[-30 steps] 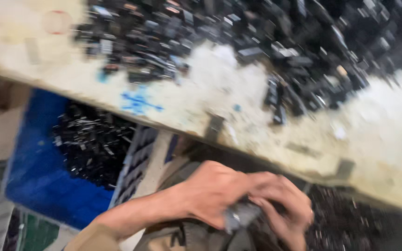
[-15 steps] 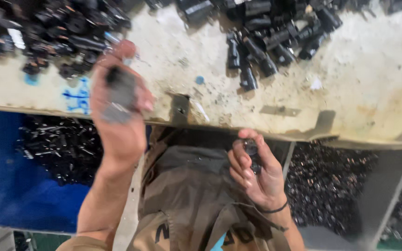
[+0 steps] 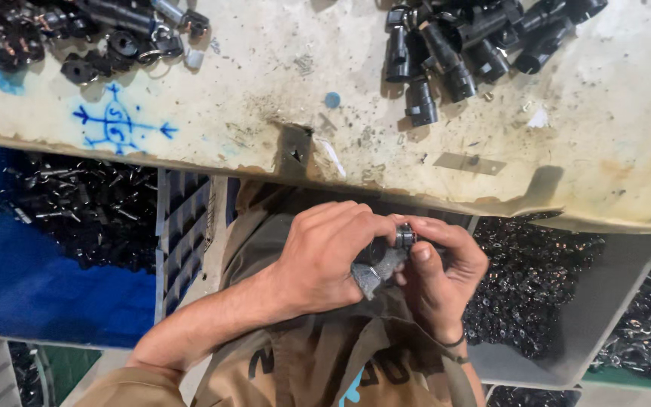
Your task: The person picks black cylindrical metal parts one at a time from a workbench, wipes and polishes each part with a gray cloth held in one hand, and places the finished parts into a bin below the bench. The person repeats this wiping cycle continuously across the episode.
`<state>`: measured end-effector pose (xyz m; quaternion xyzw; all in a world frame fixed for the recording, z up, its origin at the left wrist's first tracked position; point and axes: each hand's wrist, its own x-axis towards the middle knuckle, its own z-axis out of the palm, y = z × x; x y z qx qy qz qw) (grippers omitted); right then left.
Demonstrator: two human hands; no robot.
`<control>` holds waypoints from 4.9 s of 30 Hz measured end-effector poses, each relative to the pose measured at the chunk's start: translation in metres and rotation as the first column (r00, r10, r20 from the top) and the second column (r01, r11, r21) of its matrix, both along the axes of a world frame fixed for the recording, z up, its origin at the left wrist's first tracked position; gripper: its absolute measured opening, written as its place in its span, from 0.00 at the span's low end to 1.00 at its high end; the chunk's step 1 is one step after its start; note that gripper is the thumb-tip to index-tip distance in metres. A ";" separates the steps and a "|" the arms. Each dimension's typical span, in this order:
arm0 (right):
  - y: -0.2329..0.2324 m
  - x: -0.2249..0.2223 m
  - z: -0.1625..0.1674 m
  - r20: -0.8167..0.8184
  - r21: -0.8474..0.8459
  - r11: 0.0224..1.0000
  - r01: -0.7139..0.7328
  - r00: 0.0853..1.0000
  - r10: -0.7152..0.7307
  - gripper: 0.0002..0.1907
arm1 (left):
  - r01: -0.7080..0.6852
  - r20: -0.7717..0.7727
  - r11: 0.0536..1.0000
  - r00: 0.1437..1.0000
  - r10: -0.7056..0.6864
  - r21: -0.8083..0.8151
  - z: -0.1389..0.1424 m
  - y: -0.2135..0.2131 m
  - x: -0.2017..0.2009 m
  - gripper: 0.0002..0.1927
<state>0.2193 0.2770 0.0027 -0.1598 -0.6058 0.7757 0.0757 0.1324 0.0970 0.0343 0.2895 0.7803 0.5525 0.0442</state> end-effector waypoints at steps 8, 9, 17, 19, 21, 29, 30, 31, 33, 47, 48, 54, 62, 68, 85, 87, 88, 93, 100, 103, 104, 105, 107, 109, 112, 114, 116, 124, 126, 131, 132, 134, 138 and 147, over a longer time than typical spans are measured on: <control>0.008 -0.016 0.043 -0.135 0.588 0.784 -0.200 0.931 0.339 0.09 | 0.249 0.234 0.968 0.942 -0.241 -0.005 0.005 -0.012 0.002 0.52; 0.009 -0.019 0.051 -0.080 0.583 0.772 -0.253 0.928 0.364 0.11 | 0.296 0.227 0.955 0.931 -0.285 -0.017 0.005 -0.014 0.001 0.55; 0.011 -0.026 0.031 -0.020 0.576 0.673 -0.464 0.815 0.580 0.13 | 0.492 0.242 0.805 0.869 -0.432 -0.330 0.037 -0.024 -0.033 0.60; 0.012 -0.018 0.018 -0.127 0.198 0.934 -0.298 0.937 0.326 0.14 | 0.229 0.195 0.854 0.969 -0.153 -0.467 0.056 -0.056 -0.036 0.49; 0.015 -0.010 0.008 0.033 -0.550 0.813 0.192 0.977 -0.208 0.18 | 0.207 0.354 0.485 0.906 0.233 -0.850 0.073 -0.099 -0.033 0.50; 0.010 -0.002 -0.004 0.061 -0.911 0.407 -0.064 0.956 0.287 0.15 | -0.133 -0.317 0.832 0.947 -0.054 -0.539 0.035 -0.064 -0.069 0.30; 0.009 -0.002 -0.002 0.135 -0.900 0.436 -0.010 0.944 0.299 0.16 | -0.127 -0.460 0.873 0.879 -0.120 -0.471 0.021 -0.039 -0.095 0.21; 0.009 -0.002 0.001 0.104 -0.897 0.440 -0.035 0.952 0.287 0.16 | -0.101 -0.542 0.905 0.825 -0.156 -0.414 0.010 -0.018 -0.116 0.17; 0.011 -0.003 0.009 0.038 -0.893 0.443 -0.083 0.966 0.258 0.17 | -0.026 -0.565 0.872 0.770 -0.295 -0.489 -0.011 0.014 -0.148 0.14; 0.013 -0.007 -0.002 0.114 -0.764 0.645 0.018 0.988 0.107 0.12 | -0.250 0.538 0.559 0.719 -0.440 0.791 -0.007 -0.017 -0.071 0.13; 0.014 -0.006 -0.005 0.091 -0.731 0.682 -0.002 0.991 0.101 0.13 | -0.349 0.649 0.573 0.587 -0.484 0.742 -0.008 -0.018 -0.048 0.10; 0.011 -0.006 0.001 -0.101 -0.286 0.958 0.012 0.994 -0.043 0.16 | -0.034 0.542 0.956 0.829 -0.136 0.293 -0.016 -0.010 0.004 0.25; -0.003 -0.015 0.016 -0.351 0.460 0.887 0.022 0.923 0.159 0.19 | 0.190 0.151 0.966 0.964 -0.218 0.175 0.001 -0.010 0.000 0.42; -0.007 -0.016 0.022 -0.018 0.150 0.984 -0.101 0.994 0.105 0.22 | 0.106 -0.366 0.967 0.911 -0.187 -0.231 -0.013 -0.012 -0.019 0.16; 0.003 -0.004 0.015 0.122 -0.838 0.544 -0.032 0.962 0.245 0.18 | -0.171 0.053 0.984 0.984 0.169 0.054 0.012 -0.028 -0.014 0.18; 0.005 -0.003 0.010 -0.028 -0.811 0.555 -0.184 0.960 0.278 0.14 | -0.119 0.013 0.992 0.993 0.119 0.051 0.007 -0.021 -0.006 0.18; 0.005 -0.003 0.009 -0.033 -0.841 0.514 -0.166 0.966 0.257 0.16 | -0.093 -0.010 0.994 0.996 0.093 0.050 0.005 -0.018 -0.004 0.19; 0.006 -0.006 0.009 0.056 -0.772 0.631 -0.069 0.983 0.176 0.15 | 0.035 -0.016 0.998 0.999 -0.034 0.045 0.007 -0.018 -0.001 0.26; 0.003 -0.001 0.008 -0.086 -0.748 0.653 -0.117 0.993 0.080 0.08 | -0.002 0.080 0.997 0.997 -0.004 0.079 0.000 -0.015 0.006 0.22; -0.005 0.008 0.003 -0.125 -0.573 0.816 -0.075 0.992 0.003 0.12 | 0.046 0.180 0.984 0.981 -0.077 0.171 -0.002 -0.006 0.017 0.20; -0.007 0.012 0.002 -0.094 -0.473 0.880 -0.048 0.996 0.004 0.17 | 0.063 0.233 0.977 0.966 -0.111 0.204 -0.003 -0.003 0.020 0.18; -0.007 0.015 -0.001 -0.065 -0.364 0.931 -0.024 0.998 0.000 0.21 | 0.078 0.285 0.968 0.947 -0.146 0.238 -0.003 0.000 0.023 0.17; -0.004 0.019 -0.007 -0.121 -0.201 0.978 -0.061 0.992 0.037 0.20 | 0.020 0.392 0.969 0.912 -0.119 0.246 -0.004 0.003 0.027 0.16; 0.001 0.021 -0.013 -0.153 -0.082 0.994 -0.071 0.986 0.058 0.18 | -0.039 0.525 0.959 0.843 -0.120 0.281 -0.004 0.003 0.026 0.16; 0.006 0.019 -0.016 -0.160 -0.009 1.000 -0.028 0.987 0.026 0.14 | -0.076 0.628 0.934 0.759 -0.173 0.348 -0.004 -0.001 0.020 0.17; 0.006 0.016 -0.012 -0.178 0.010 0.999 0.046 0.983 -0.044 0.14 | -0.021 0.544 0.932 0.817 -0.192 0.362 -0.003 -0.005 0.014 0.17; 0.004 0.011 -0.004 -0.260 0.050 0.985 0.165 0.955 -0.146 0.14 | 0.078 0.456 0.963 0.869 -0.193 0.259 -0.002 -0.007 0.010 0.26; 0.005 -0.008 0.023 -0.244 0.539 0.831 -0.140 0.918 0.313 0.15 | 0.258 0.265 0.959 0.923 -0.280 0.116 0.004 -0.012 0.004 0.46; 0.007 -0.011 0.023 -0.196 0.577 0.790 -0.207 0.904 0.380 0.15 | 0.287 0.201 0.954 0.933 -0.300 0.088 0.005 -0.014 0.001 0.51; 0.012 -0.017 0.017 -0.189 0.518 0.795 -0.314 0.865 0.465 0.16 | 0.491 0.289 0.869 0.842 -0.456 -0.060 -0.001 -0.016 -0.004 0.65; 0.013 -0.018 0.016 -0.197 0.498 0.799 -0.337 0.854 0.482 0.16 | 0.538 0.318 0.838 0.813 -0.487 -0.092 -0.003 -0.016 -0.003 0.67; 0.013 -0.023 0.011 -0.273 0.549 0.775 -0.313 0.809 0.520 0.16 | 0.544 0.297 0.837 0.810 -0.506 -0.061 -0.006 -0.018 -0.001 0.69; 0.009 -0.029 0.013 -0.303 0.597 0.764 -0.246 0.813 0.498 0.14 | 0.429 0.226 0.903 0.882 -0.414 -0.024 -0.004 -0.016 -0.002 0.64; 0.000 -0.020 0.024 -0.031 -0.327 0.931 0.161 0.983 -0.182 0.22 | 0.167 0.299 0.479 0.930 0.214 -0.862 0.062 -0.116 -0.020 0.50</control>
